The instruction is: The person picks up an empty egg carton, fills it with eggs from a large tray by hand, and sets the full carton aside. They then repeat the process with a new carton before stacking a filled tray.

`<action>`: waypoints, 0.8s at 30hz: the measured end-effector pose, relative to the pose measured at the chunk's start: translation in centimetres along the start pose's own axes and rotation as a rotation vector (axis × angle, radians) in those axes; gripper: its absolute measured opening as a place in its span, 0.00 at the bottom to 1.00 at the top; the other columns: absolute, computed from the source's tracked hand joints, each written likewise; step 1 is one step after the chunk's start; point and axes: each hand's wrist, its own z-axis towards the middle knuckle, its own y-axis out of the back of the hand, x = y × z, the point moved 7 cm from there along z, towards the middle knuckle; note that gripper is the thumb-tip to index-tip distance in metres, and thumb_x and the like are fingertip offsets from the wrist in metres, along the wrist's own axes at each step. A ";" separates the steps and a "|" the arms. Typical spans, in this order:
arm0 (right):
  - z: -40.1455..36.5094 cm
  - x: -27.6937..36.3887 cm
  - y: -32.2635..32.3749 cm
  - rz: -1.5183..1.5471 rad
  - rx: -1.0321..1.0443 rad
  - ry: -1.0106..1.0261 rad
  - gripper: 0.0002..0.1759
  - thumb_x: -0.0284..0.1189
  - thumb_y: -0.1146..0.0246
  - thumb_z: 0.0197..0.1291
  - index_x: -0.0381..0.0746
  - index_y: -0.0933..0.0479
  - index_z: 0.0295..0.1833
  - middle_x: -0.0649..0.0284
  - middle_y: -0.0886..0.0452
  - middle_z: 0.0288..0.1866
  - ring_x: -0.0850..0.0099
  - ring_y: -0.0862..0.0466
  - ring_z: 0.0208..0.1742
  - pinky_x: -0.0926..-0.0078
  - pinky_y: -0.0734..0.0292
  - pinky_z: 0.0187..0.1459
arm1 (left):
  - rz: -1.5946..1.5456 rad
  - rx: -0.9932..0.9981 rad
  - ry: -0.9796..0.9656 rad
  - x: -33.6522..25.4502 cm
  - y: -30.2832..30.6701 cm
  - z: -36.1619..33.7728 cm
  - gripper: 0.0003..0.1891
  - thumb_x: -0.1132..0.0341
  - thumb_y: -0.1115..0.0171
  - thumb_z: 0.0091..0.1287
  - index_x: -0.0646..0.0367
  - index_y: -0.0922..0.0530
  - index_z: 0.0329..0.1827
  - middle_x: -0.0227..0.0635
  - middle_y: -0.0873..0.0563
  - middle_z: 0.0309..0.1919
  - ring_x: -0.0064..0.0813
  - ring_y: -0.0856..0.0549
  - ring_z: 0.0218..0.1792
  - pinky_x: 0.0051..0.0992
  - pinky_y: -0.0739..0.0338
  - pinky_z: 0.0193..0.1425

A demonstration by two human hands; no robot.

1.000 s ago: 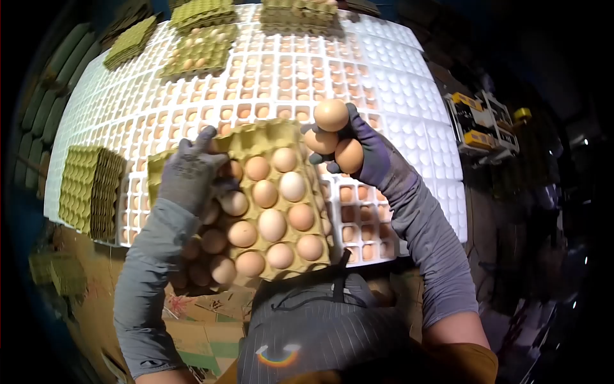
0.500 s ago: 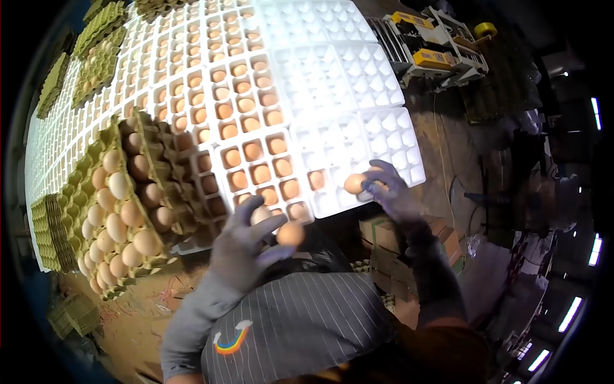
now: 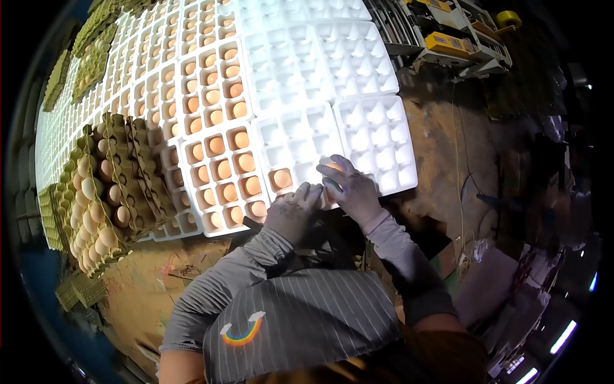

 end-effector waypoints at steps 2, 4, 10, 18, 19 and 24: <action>1.0 -1.1 0.4 0.058 -0.055 0.079 0.16 0.31 0.31 0.55 0.49 0.17 0.51 0.59 0.20 0.56 0.62 0.17 0.54 0.68 0.17 0.49 | -0.187 -0.025 0.086 0.5 1.2 1.3 0.24 0.65 0.36 0.65 0.55 0.27 0.65 0.45 0.23 0.59 0.48 0.17 0.51 0.38 0.19 0.54; 1.6 -2.9 0.4 0.356 -0.162 0.034 0.11 0.29 0.31 0.56 0.42 0.16 0.46 0.61 0.17 0.50 0.63 0.17 0.53 0.69 0.18 0.48 | -0.259 -0.196 0.046 1.2 1.7 2.8 0.24 0.67 0.35 0.65 0.57 0.27 0.65 0.47 0.25 0.59 0.49 0.20 0.54 0.38 0.21 0.58; 6.7 -2.5 -1.8 0.524 -0.153 0.116 0.14 0.24 0.37 0.60 0.38 0.27 0.51 0.49 0.30 0.67 0.52 0.32 0.69 0.61 0.36 0.69 | -0.332 -0.371 -0.055 2.2 -0.2 4.7 0.37 0.72 0.37 0.60 0.66 0.41 0.74 0.58 0.38 0.71 0.56 0.32 0.69 0.42 0.33 0.73; 9.2 4.6 -0.9 0.644 -0.140 0.081 0.18 0.21 0.41 0.63 0.35 0.24 0.59 0.55 0.22 0.62 0.61 0.24 0.65 0.66 0.32 0.67 | -0.463 -0.458 -0.003 4.9 10.4 -8.2 0.26 0.72 0.35 0.64 0.63 0.28 0.66 0.50 0.23 0.62 0.46 0.19 0.60 0.37 0.23 0.63; 10.1 8.2 -0.2 0.649 -0.105 0.121 0.18 0.21 0.40 0.63 0.35 0.24 0.59 0.55 0.22 0.61 0.61 0.24 0.65 0.66 0.32 0.67 | -0.369 -0.462 -0.018 5.3 12.7 -10.1 0.27 0.72 0.33 0.61 0.62 0.27 0.65 0.49 0.21 0.61 0.45 0.19 0.59 0.38 0.23 0.63; 15.1 28.2 0.4 0.629 0.046 0.615 0.18 0.21 0.32 0.58 0.37 0.21 0.55 0.57 0.17 0.52 0.59 0.17 0.56 0.66 0.24 0.59 | -0.111 -0.900 0.102 12.7 25.1 -22.1 0.22 0.72 0.32 0.57 0.61 0.20 0.58 0.46 0.15 0.48 0.45 0.15 0.51 0.39 0.20 0.55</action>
